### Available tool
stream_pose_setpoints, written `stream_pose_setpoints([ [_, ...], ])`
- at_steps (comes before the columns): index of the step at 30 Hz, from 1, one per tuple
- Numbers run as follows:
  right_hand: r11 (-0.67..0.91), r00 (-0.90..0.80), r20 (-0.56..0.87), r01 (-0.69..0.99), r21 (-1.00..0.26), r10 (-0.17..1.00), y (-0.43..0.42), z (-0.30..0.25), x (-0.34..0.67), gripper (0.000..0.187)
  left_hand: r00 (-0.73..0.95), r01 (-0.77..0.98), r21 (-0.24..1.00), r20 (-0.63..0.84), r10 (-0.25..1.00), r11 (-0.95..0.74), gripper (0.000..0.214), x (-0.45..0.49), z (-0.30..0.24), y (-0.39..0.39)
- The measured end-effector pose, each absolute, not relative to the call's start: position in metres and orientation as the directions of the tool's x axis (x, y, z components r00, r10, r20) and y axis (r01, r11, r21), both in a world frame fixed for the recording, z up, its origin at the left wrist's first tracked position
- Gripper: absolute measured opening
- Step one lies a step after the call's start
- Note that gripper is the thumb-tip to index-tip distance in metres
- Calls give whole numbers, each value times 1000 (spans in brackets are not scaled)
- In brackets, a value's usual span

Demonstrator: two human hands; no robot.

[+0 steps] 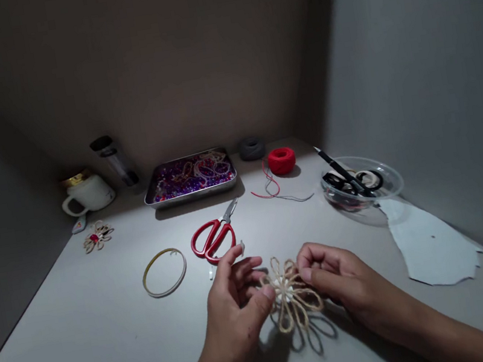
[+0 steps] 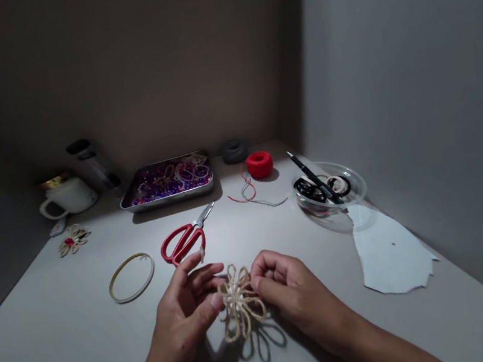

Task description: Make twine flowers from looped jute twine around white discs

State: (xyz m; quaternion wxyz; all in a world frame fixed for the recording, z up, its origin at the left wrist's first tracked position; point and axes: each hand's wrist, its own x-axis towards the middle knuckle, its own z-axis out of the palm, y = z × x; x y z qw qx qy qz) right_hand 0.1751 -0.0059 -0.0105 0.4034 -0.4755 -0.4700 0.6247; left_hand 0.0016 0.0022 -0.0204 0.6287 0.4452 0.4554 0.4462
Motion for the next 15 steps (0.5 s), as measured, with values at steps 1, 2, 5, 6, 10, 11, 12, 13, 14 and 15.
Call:
stream_pose_setpoints([
  [1,-271,-220,-239,-127,-954,946,-7,-11,174,21,222,-182,954,-197,955,239,61,3,-19,2],
  [2,-303,-221,-259,-192,-933,940,-8,-13,172,21,248,-198,944,-214,945,266,61,4,-18,1],
  [5,-364,-263,-283,-348,-864,922,-13,-17,170,18,255,-184,940,-235,938,286,57,6,-17,0],
  [6,-380,-288,-281,-383,-842,915,-15,-18,170,19,248,-172,944,-235,940,281,56,7,-18,0],
  [10,-394,-297,-301,-338,-855,906,-16,-21,166,35,260,-126,956,-226,939,265,56,8,-22,1],
  [11,-387,-273,-311,-297,-873,910,-15,-21,165,37,269,-117,958,-225,937,263,58,8,-23,1],
  [12,-379,-246,-318,-264,-887,916,-15,-22,163,37,272,-107,962,-216,938,253,59,7,-22,1],
  [13,-368,-214,-320,-245,-897,923,-14,-22,162,37,260,-91,969,-198,945,228,58,7,-21,0],
  [14,-357,-180,-320,-240,-903,930,-13,-22,162,36,224,-69,979,-171,959,191,57,6,-19,-1],
  [15,-346,-141,-320,-243,-906,937,-13,-22,161,35,163,-41,989,-135,977,143,54,6,-17,-2],
])
